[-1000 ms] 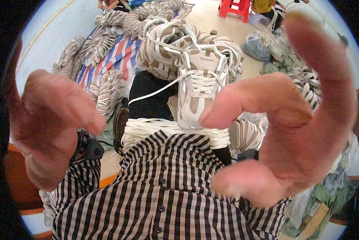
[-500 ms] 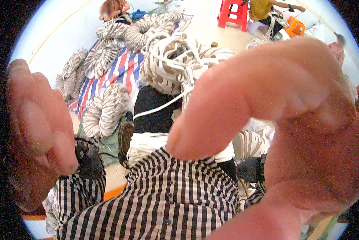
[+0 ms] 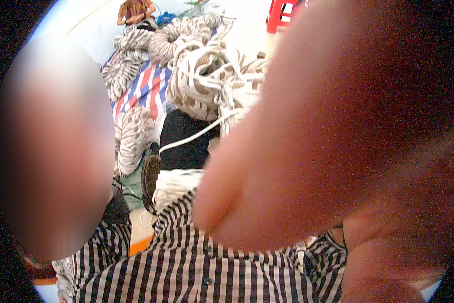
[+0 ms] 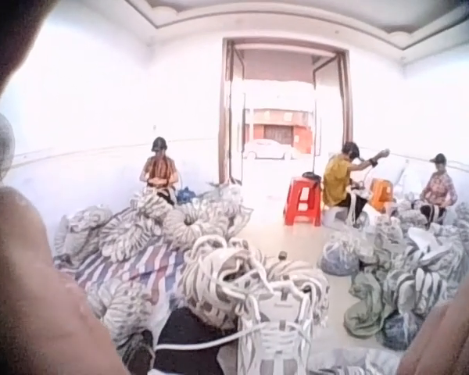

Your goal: Lacing a white and tan sneaker as part of a manufacturing or assembly process.

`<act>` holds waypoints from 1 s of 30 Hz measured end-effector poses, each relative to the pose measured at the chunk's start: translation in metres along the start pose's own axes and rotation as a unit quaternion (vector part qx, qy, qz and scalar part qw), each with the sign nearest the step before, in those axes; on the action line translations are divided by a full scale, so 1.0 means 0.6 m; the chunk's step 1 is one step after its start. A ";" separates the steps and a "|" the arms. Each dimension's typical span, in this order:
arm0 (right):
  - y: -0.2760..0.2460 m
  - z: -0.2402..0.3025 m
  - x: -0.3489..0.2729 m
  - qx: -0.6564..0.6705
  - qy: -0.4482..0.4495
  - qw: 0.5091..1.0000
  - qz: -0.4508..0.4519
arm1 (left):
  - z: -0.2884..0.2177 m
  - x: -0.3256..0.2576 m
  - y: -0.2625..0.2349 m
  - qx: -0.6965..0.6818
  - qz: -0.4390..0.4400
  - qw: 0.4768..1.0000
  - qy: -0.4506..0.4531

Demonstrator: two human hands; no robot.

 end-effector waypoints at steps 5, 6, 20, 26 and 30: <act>0.002 0.014 0.006 0.004 0.004 1.000 0.002 | -0.007 -0.019 -0.003 -0.010 -0.001 1.000 0.014; 0.003 0.016 0.014 0.012 -0.001 1.000 0.005 | -0.012 -0.015 -0.001 -0.024 -0.091 0.986 0.135; 0.030 -0.319 -0.215 -0.174 0.343 0.919 0.088 | 0.355 0.027 0.186 0.231 0.019 0.967 0.109; 0.032 -0.364 -0.251 -0.110 0.414 0.902 0.060 | 0.387 0.037 0.191 0.231 0.068 0.968 0.076; 0.025 -0.377 -0.266 0.032 0.474 0.879 0.049 | 0.387 0.043 0.164 0.244 0.082 0.965 0.040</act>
Point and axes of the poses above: each hand's wrist, its own x-axis towards the middle knuckle, its own y-axis out of the palm, z = x × y, the point moved 8 cm from there along x, towards the middle knuckle, and after that the axes turned 3 degrees about x, right-handed, at the moved point
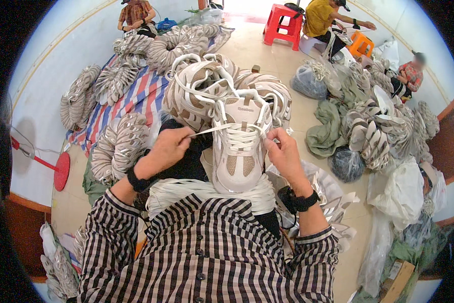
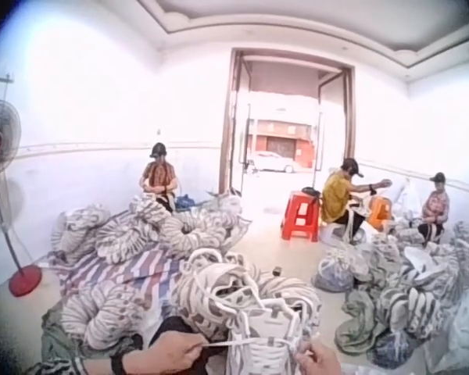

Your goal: Lacing a white and tan sneaker as part of a manufacturing or assembly process.

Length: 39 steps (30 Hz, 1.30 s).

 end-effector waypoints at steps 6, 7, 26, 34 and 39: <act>-0.010 0.027 -0.006 0.020 -0.015 0.999 0.026 | 0.019 -0.013 -0.080 0.006 -0.040 0.998 0.041; -0.011 0.041 -0.009 -0.117 -0.072 0.990 0.011 | 0.023 -0.015 -0.089 0.034 -0.039 0.998 0.042; -0.108 0.038 -0.058 -0.577 -0.207 0.779 -0.133 | 0.114 -0.111 -0.180 0.305 -0.089 0.946 0.060; -0.192 -0.025 -0.107 -0.497 -0.144 0.841 -0.156 | 0.223 -0.167 -0.221 0.314 -0.066 0.944 -0.083; -0.305 -0.116 -0.179 -0.515 -0.059 0.827 -0.219 | 0.305 -0.276 -0.243 0.333 -0.145 0.930 -0.051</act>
Point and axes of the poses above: each hand's wrist, its own x-axis towards the middle knuckle, its own y-axis out of the palm, z = x × y, the point moved 8 cm from there along x, towards the middle knuckle, and after that the axes turned 3 degrees about x, right-handed, at the moved point
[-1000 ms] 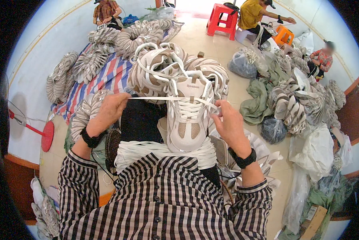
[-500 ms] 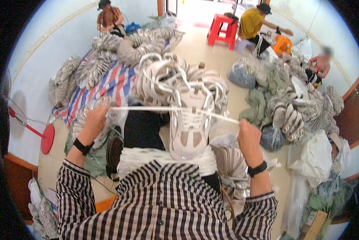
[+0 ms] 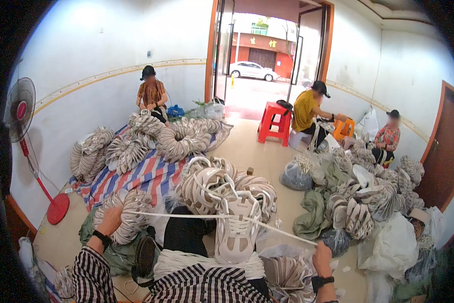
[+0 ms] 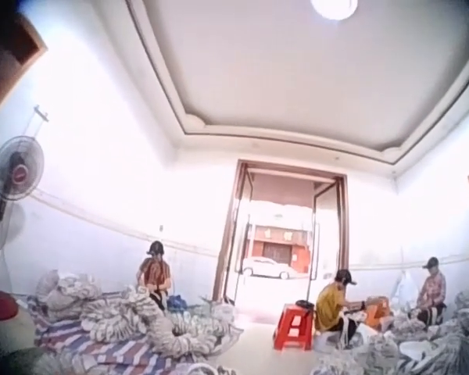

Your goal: Lacing a white and tan sneaker as part of a manufacturing or assembly process.

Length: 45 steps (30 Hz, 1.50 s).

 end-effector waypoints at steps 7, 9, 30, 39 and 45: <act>-0.022 -0.164 -0.126 0.041 0.113 0.991 -0.051 | 0.133 -0.134 0.073 0.034 0.107 0.984 -0.136; -0.026 -0.209 -0.158 -0.009 0.146 0.988 -0.053 | 0.154 -0.161 0.075 0.028 0.094 0.980 -0.172; -0.058 -0.319 -0.323 0.035 0.313 0.946 -0.080 | 0.132 -0.232 0.086 0.028 0.099 0.983 -0.150; -0.024 0.061 -0.039 0.446 0.127 0.886 -0.017 | -0.080 -0.005 0.025 -0.188 0.009 0.978 -0.091; 0.013 0.309 0.083 0.570 0.055 0.818 0.046 | -0.309 0.139 -0.039 -0.367 0.000 0.929 -0.049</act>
Point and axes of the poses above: each hand's wrist, its own x-axis towards the middle knuckle, its own y-axis out of the palm, z = x × y, the point moved 8 cm from there along x, towards the middle knuckle, and after that the axes turned 3 degrees about x, right-handed, at the moved point
